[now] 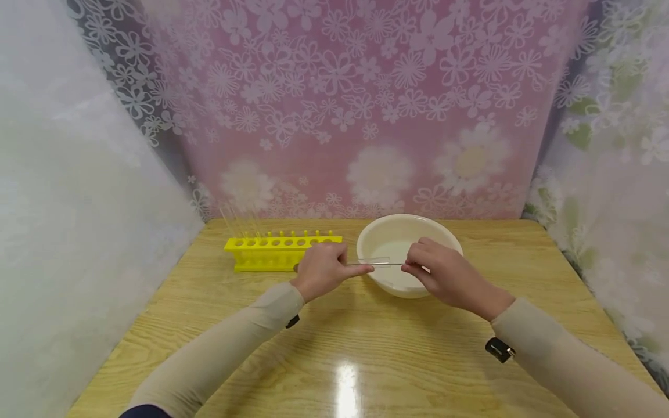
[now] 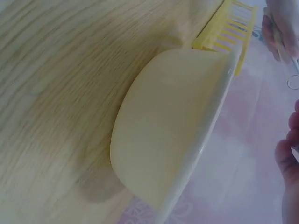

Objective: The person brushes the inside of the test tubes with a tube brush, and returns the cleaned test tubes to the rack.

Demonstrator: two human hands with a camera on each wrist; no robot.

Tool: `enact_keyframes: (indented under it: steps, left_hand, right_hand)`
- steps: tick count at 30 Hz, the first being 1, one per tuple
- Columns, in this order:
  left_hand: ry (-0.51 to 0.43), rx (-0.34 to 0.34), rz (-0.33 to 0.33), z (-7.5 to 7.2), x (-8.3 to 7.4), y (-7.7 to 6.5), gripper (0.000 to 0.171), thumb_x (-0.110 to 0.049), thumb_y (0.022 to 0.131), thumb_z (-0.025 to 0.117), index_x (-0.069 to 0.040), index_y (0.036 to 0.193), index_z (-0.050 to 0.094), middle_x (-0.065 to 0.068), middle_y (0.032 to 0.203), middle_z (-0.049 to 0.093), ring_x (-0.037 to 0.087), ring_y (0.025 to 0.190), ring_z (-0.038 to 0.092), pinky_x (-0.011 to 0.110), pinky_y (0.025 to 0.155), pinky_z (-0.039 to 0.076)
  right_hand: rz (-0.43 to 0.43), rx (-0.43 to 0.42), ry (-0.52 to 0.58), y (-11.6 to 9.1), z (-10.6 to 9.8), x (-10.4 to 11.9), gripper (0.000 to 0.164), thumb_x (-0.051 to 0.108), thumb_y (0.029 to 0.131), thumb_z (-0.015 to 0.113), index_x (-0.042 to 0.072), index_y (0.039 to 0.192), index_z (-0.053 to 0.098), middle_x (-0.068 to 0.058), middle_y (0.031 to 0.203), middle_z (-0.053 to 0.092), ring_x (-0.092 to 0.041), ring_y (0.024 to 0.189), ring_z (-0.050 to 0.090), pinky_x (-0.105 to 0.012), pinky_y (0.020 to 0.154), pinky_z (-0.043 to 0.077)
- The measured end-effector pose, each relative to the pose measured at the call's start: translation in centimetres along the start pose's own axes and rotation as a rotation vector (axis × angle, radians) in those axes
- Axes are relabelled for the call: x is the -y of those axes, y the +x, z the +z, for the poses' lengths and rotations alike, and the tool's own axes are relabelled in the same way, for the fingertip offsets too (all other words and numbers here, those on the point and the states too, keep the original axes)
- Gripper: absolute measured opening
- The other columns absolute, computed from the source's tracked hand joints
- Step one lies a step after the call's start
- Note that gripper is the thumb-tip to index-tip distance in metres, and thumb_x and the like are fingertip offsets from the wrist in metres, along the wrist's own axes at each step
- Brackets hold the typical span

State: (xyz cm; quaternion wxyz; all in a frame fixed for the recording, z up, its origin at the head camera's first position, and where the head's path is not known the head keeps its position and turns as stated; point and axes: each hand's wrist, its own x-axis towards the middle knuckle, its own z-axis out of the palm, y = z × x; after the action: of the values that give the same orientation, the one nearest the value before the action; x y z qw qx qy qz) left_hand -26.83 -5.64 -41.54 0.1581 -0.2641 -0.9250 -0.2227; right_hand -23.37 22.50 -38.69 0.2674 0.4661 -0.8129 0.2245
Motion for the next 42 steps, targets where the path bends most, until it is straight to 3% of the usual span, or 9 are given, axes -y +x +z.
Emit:
enact_keyframes:
  steps: [4, 11, 14, 17, 23, 27, 30, 36, 42]
  left_hand:
    - [0.002, -0.016, 0.01, -0.1, -0.2, 0.1, 0.061, -0.08, 0.078, 0.063, -0.023, 0.065, 0.049, -0.008, 0.052, 0.044, 0.007, 0.04, 0.038, 0.023, 0.039, 0.026]
    - [0.015, -0.047, 0.046, -0.2, -0.8, 0.3, 0.056, -0.078, 0.079, 0.065, -0.024, 0.067, 0.052, -0.012, 0.054, 0.047, 0.004, 0.042, 0.042, 0.023, 0.038, 0.031]
    - [0.003, -0.051, 0.056, -0.2, -0.9, 0.4, 0.054, -0.077, 0.079, 0.065, -0.024, 0.073, 0.06, -0.014, 0.055, 0.049, 0.002, 0.043, 0.044, 0.023, 0.039, 0.033]
    - [-0.014, -0.044, 0.053, -0.1, -0.7, 0.4, 0.056, -0.079, 0.079, 0.063, -0.023, 0.077, 0.064, -0.014, 0.056, 0.049, 0.003, 0.045, 0.044, 0.024, 0.04, 0.033]
    - [-0.031, -0.005, -0.002, 0.1, -0.4, 0.3, 0.06, -0.082, 0.078, 0.061, -0.023, 0.069, 0.053, -0.01, 0.056, 0.048, 0.006, 0.046, 0.045, 0.025, 0.042, 0.032]
    - [-0.029, 0.014, -0.013, 0.0, -0.4, 0.4, 0.061, -0.084, 0.077, 0.06, -0.024, 0.07, 0.055, -0.011, 0.057, 0.051, 0.006, 0.047, 0.047, 0.026, 0.043, 0.035]
    - [-0.025, 0.024, -0.009, 0.0, -0.5, 0.4, 0.061, -0.085, 0.077, 0.058, -0.024, 0.071, 0.057, -0.012, 0.057, 0.051, 0.005, 0.048, 0.048, 0.027, 0.043, 0.037]
    - [-0.009, 0.024, 0.001, -0.2, -0.6, 0.4, 0.061, -0.082, 0.078, 0.061, -0.022, 0.069, 0.056, -0.01, 0.056, 0.05, 0.006, 0.047, 0.047, 0.026, 0.043, 0.034]
    - [0.031, -0.009, 0.026, -0.4, -0.8, 0.2, 0.059, -0.081, 0.078, 0.063, -0.024, 0.066, 0.052, -0.011, 0.054, 0.047, 0.006, 0.044, 0.042, 0.024, 0.041, 0.028]
  right_hand:
    - [0.258, 0.089, 0.273, -0.2, -0.3, 0.2, 0.025, 0.001, 0.091, 0.072, 0.021, 0.085, 0.057, 0.012, 0.071, 0.048, -0.003, 0.06, 0.037, -0.021, 0.056, 0.036]
    - [0.793, 0.194, 0.965, 0.0, -0.6, -0.1, 0.031, 0.021, 0.107, 0.051, 0.003, 0.082, 0.047, -0.003, 0.068, 0.04, -0.031, 0.057, 0.028, -0.042, 0.056, 0.031]
    - [0.889, 0.187, 1.044, 0.0, -0.4, -0.2, 0.034, 0.024, 0.106, 0.053, 0.001, 0.082, 0.048, -0.001, 0.07, 0.043, -0.03, 0.058, 0.027, -0.043, 0.056, 0.031]
    - [0.793, 0.173, 0.811, -0.4, -0.1, -0.2, 0.031, 0.024, 0.105, 0.056, 0.002, 0.085, 0.054, -0.001, 0.068, 0.045, -0.023, 0.053, 0.033, -0.037, 0.052, 0.036]
    - [0.227, 0.034, 0.052, -1.2, 0.5, -0.1, 0.007, 0.018, 0.096, 0.071, 0.015, 0.095, 0.065, 0.007, 0.08, 0.058, -0.006, 0.068, 0.049, -0.021, 0.059, 0.042]
    - [-0.104, -0.065, -0.194, -1.2, 0.7, -0.4, 0.02, 0.025, 0.104, 0.059, 0.011, 0.092, 0.065, 0.004, 0.086, 0.06, -0.009, 0.076, 0.053, -0.023, 0.063, 0.046]
    - [-0.212, -0.1, -0.266, -1.2, 0.7, -0.6, 0.036, 0.029, 0.109, 0.045, 0.01, 0.088, 0.066, 0.004, 0.083, 0.06, -0.01, 0.073, 0.052, -0.024, 0.06, 0.046]
    - [-0.095, -0.037, -0.152, -1.3, 0.6, -0.3, 0.026, 0.027, 0.106, 0.055, 0.015, 0.085, 0.062, 0.01, 0.08, 0.055, 0.0, 0.072, 0.041, -0.015, 0.061, 0.038]
    - [0.402, 0.093, 0.397, -1.5, 0.6, 0.2, 0.018, 0.007, 0.098, 0.065, 0.009, 0.082, 0.057, 0.005, 0.065, 0.044, -0.008, 0.054, 0.034, -0.025, 0.053, 0.035]
